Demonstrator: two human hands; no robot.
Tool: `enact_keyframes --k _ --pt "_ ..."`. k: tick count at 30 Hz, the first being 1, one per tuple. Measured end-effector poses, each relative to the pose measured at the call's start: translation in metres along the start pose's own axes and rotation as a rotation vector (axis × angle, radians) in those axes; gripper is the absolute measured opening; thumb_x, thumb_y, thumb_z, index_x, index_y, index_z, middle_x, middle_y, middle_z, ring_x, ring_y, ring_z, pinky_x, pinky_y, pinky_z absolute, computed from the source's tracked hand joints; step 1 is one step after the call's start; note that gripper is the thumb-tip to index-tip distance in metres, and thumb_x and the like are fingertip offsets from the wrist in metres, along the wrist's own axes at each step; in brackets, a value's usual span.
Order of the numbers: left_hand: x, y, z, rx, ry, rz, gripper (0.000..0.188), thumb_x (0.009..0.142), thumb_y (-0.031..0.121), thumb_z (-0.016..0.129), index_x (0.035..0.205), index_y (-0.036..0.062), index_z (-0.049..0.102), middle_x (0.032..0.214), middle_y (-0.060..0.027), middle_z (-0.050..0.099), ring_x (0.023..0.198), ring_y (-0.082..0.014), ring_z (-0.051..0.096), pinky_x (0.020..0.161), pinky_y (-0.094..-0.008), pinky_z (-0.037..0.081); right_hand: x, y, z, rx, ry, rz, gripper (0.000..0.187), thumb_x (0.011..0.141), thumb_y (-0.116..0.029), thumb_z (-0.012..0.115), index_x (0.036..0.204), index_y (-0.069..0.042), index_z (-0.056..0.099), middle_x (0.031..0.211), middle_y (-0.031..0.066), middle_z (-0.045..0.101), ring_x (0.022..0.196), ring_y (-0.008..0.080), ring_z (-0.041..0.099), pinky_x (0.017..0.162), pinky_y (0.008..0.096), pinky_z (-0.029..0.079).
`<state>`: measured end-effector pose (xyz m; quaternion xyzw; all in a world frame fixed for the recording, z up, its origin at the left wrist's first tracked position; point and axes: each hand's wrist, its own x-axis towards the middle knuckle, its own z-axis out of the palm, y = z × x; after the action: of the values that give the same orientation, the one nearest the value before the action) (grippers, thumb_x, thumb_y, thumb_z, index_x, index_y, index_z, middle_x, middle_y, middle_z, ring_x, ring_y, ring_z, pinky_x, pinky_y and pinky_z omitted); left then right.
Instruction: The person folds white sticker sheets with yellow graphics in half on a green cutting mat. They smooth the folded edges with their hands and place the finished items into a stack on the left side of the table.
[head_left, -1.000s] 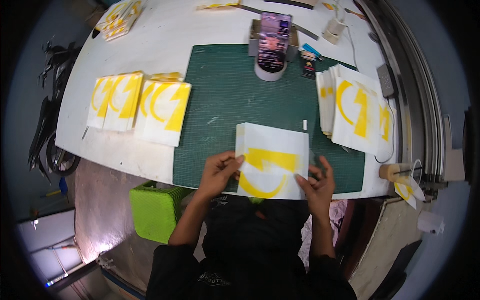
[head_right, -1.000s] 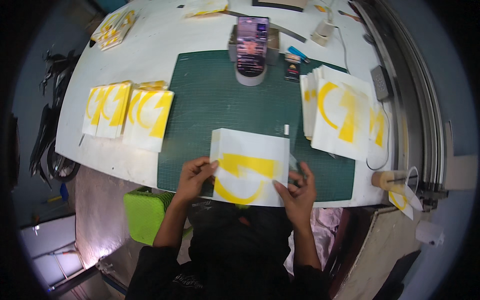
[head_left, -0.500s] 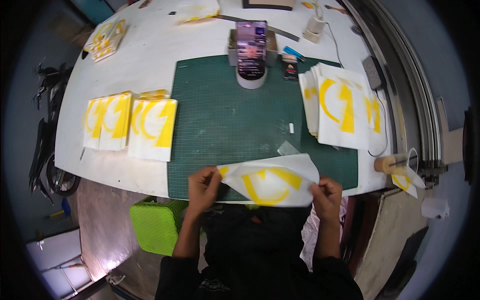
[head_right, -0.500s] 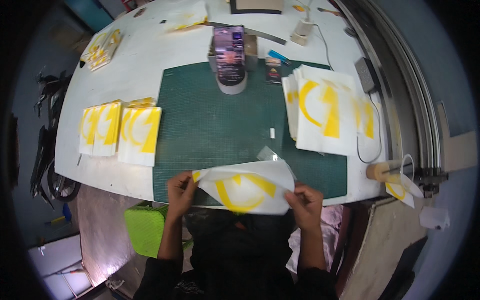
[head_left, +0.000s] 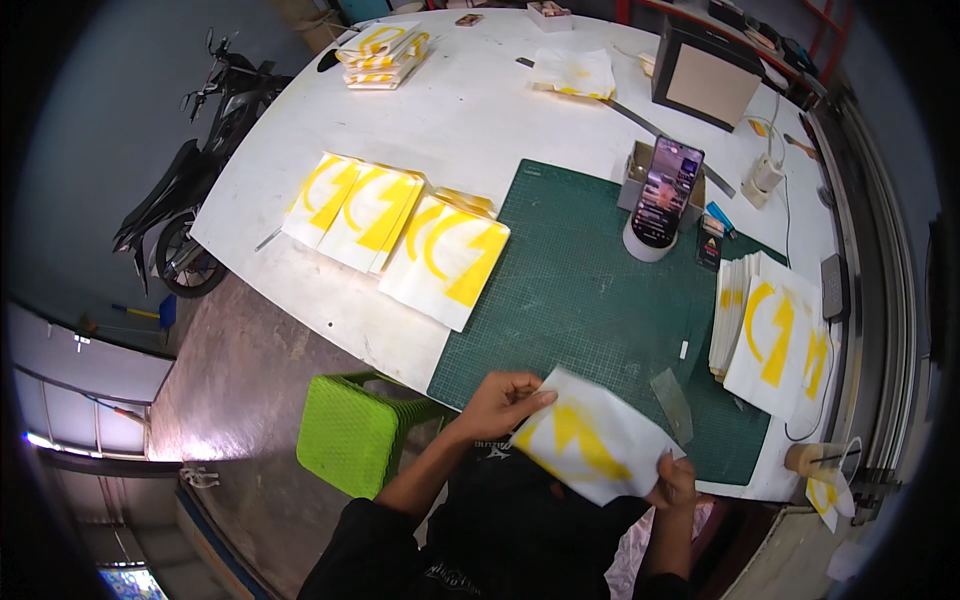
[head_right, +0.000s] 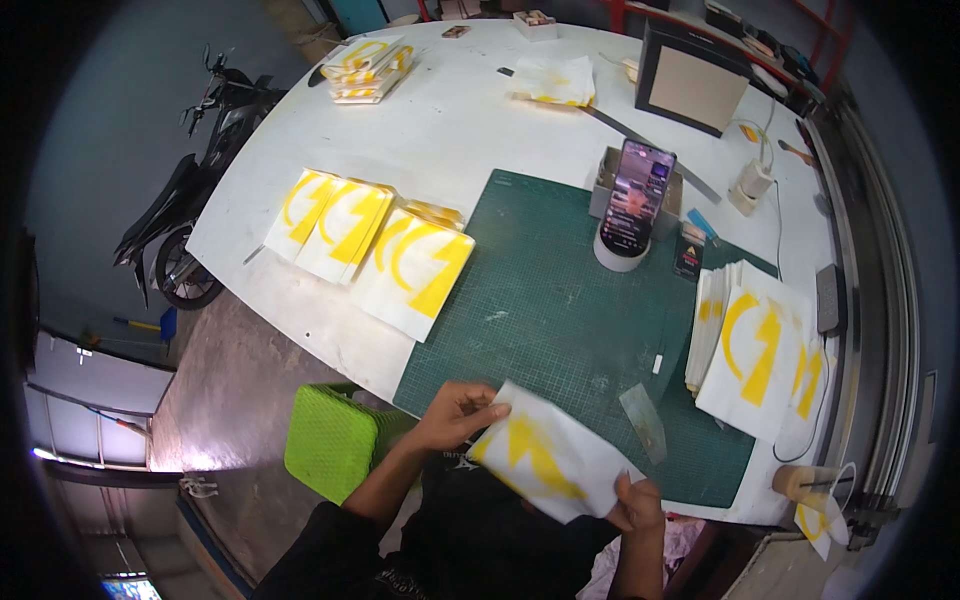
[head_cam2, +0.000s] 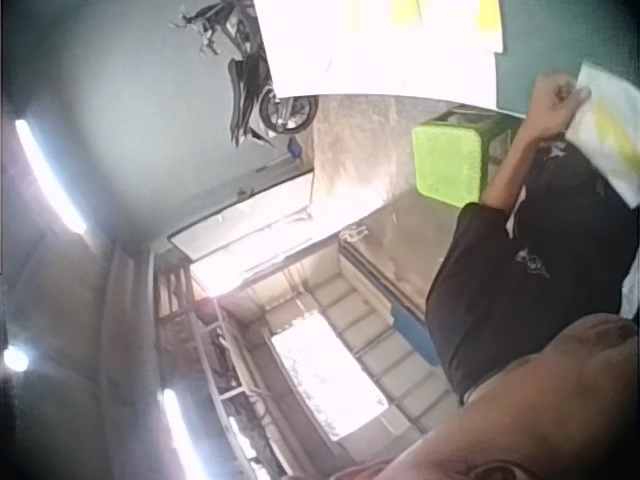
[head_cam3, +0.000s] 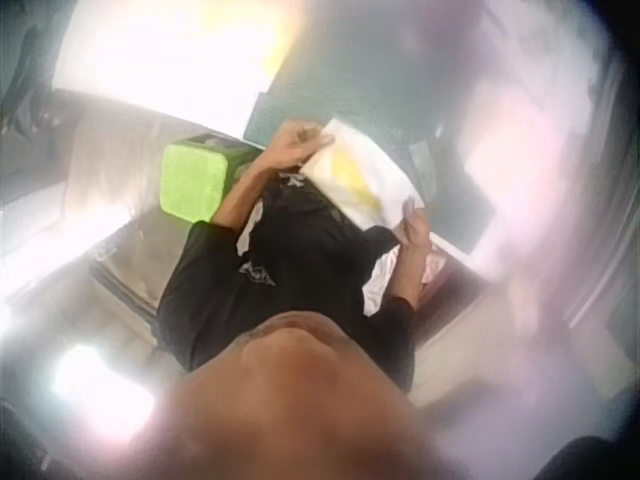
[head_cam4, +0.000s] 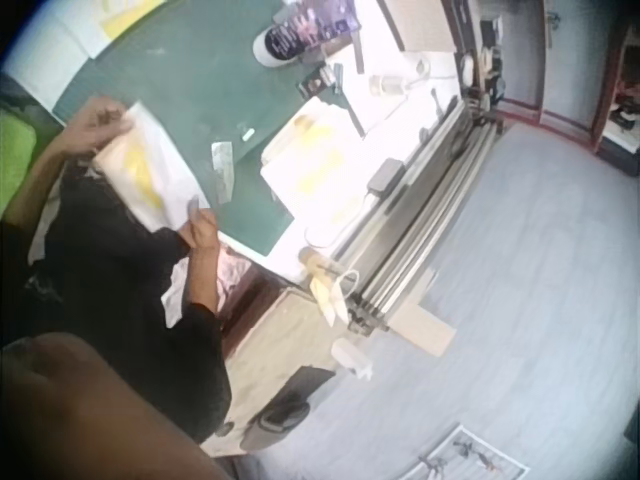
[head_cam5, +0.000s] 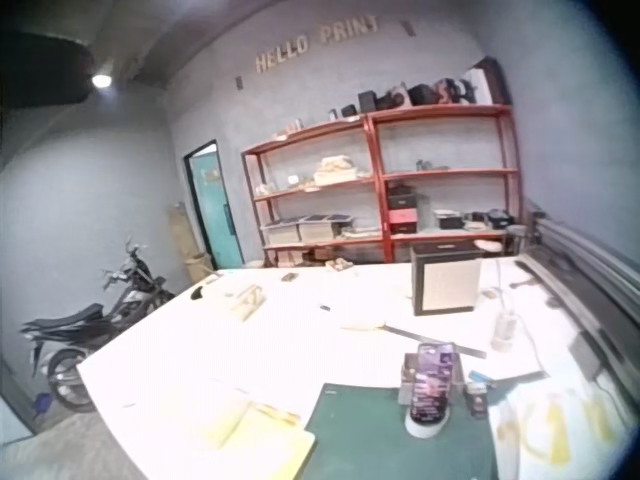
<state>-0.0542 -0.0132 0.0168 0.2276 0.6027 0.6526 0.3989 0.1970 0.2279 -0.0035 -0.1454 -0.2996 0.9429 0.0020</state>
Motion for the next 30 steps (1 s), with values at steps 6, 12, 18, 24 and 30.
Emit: enact_keyframes --k 6,12,18,24,30 --pt "-0.004 0.011 -0.006 -0.045 -0.058 -0.075 0.018 0.103 0.01 0.069 0.11 -0.0057 0.073 0.093 -0.0042 0.076 0.081 -0.0054 0.067 0.07 -0.0234 0.052 0.013 0.021 0.01 0.081 -0.387 -0.174 0.095 0.091 -0.046 0.078 0.163 -0.003 0.032 0.164 0.0174 0.042 0.152 0.037 0.038 0.124 0.0582 0.031" --pt "-0.006 -0.012 -0.007 -0.127 -0.172 -0.04 0.014 0.098 0.001 0.072 0.109 -0.006 0.073 0.098 -0.0057 0.077 0.091 -0.0089 0.07 0.078 -0.0268 0.056 0.02 0.026 0.021 0.277 -0.488 -0.118 0.095 0.093 -0.047 0.076 0.163 -0.002 0.031 0.164 0.0193 0.041 0.153 0.0392 0.037 0.123 0.0598 0.03" --pt "-0.003 -0.002 -0.008 -0.055 -0.034 -0.099 0.019 0.093 -0.004 0.074 0.112 -0.0059 0.072 0.104 -0.0089 0.076 0.097 -0.0136 0.072 0.084 -0.0295 0.058 -0.011 0.047 -0.022 0.275 -0.532 -0.135 0.09 0.096 -0.046 0.072 0.163 -0.001 0.03 0.163 0.0204 0.041 0.152 0.0404 0.039 0.123 0.0609 0.031" --pt "-0.012 0.001 0.016 0.194 0.45 0.207 0.026 0.097 -0.003 0.07 0.122 -0.0048 0.065 0.114 -0.0118 0.071 0.104 -0.0135 0.068 0.086 -0.0284 0.056 0.01 0.01 0.029 0.08 -0.243 -0.03 0.072 0.107 -0.042 0.056 0.16 0.001 0.033 0.16 0.0227 0.045 0.147 0.041 0.046 0.12 0.0613 0.035" --pt "-0.041 0.032 0.032 0.095 0.229 0.181 0.037 0.101 -0.003 0.063 0.137 -0.0024 0.052 0.115 -0.0126 0.07 0.103 -0.0151 0.068 0.092 -0.0312 0.055 0.02 0.012 0.014 0.066 -0.25 -0.012 0.071 0.11 -0.043 0.05 0.161 0.001 0.031 0.159 0.0236 0.045 0.147 0.0434 0.045 0.118 0.0638 0.037"
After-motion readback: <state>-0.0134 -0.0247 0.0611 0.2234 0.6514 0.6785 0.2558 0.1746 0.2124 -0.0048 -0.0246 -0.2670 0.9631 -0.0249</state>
